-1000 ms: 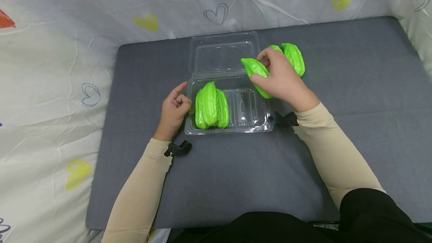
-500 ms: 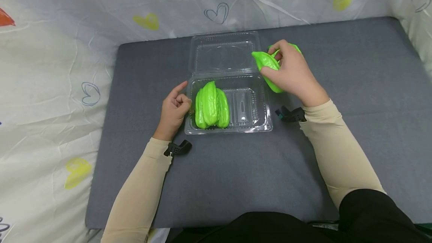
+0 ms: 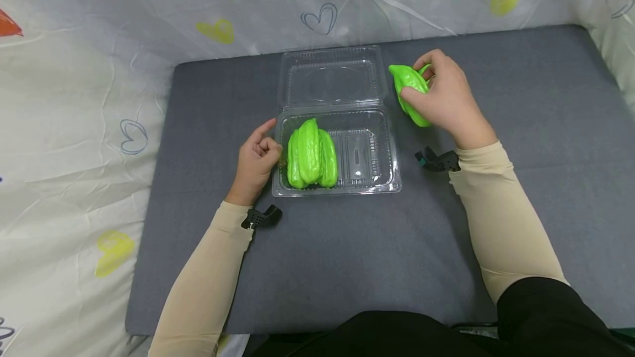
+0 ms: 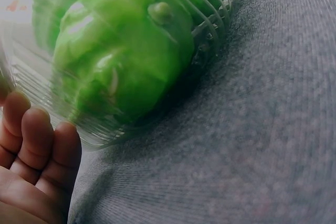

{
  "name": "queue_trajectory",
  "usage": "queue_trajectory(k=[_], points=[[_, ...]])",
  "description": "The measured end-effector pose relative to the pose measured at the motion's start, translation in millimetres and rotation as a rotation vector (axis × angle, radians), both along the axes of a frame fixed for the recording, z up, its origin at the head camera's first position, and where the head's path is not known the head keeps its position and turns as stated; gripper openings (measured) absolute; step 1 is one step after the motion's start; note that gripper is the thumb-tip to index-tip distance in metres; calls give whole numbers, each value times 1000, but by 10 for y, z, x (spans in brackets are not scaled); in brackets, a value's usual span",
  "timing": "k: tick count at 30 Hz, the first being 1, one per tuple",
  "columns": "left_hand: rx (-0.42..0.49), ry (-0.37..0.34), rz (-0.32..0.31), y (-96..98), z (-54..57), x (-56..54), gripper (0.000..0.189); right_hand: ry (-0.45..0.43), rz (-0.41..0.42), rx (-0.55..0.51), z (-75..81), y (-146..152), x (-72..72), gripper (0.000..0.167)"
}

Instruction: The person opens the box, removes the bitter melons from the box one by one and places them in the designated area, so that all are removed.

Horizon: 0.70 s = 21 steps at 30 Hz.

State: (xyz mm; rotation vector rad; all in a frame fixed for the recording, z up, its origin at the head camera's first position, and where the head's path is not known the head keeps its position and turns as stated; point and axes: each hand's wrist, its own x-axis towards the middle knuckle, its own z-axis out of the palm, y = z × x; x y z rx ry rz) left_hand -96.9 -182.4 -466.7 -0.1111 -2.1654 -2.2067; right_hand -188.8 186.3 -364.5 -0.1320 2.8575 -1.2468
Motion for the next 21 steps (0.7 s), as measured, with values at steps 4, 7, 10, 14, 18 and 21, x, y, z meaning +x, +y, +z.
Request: queue_trajectory(k=[4, 7, 10, 14, 18, 21], points=[[2, 2, 0, 1, 5, -1, 68, -11, -12, -5, 2, 41, -17, 50], [5, 4, 1, 6, 13, 0, 69, -13, -26, -5, 6, 70, -30, 51], [9, 6, 1, 15, 25, -1, 69, -1, -41, 3, 8, 99, -50, 51], [3, 7, 3, 19, 33, 0, 69, 19, -63, 12, 6, 147, -75, 51], [3, 3, 7, 11, 31, 5, 69, 15, -90, 10, 18, 218, -88, 49], [4, 0, 7, 4, 28, 9, 68, 14, -110, 11, 33, 280, -89, 49]])
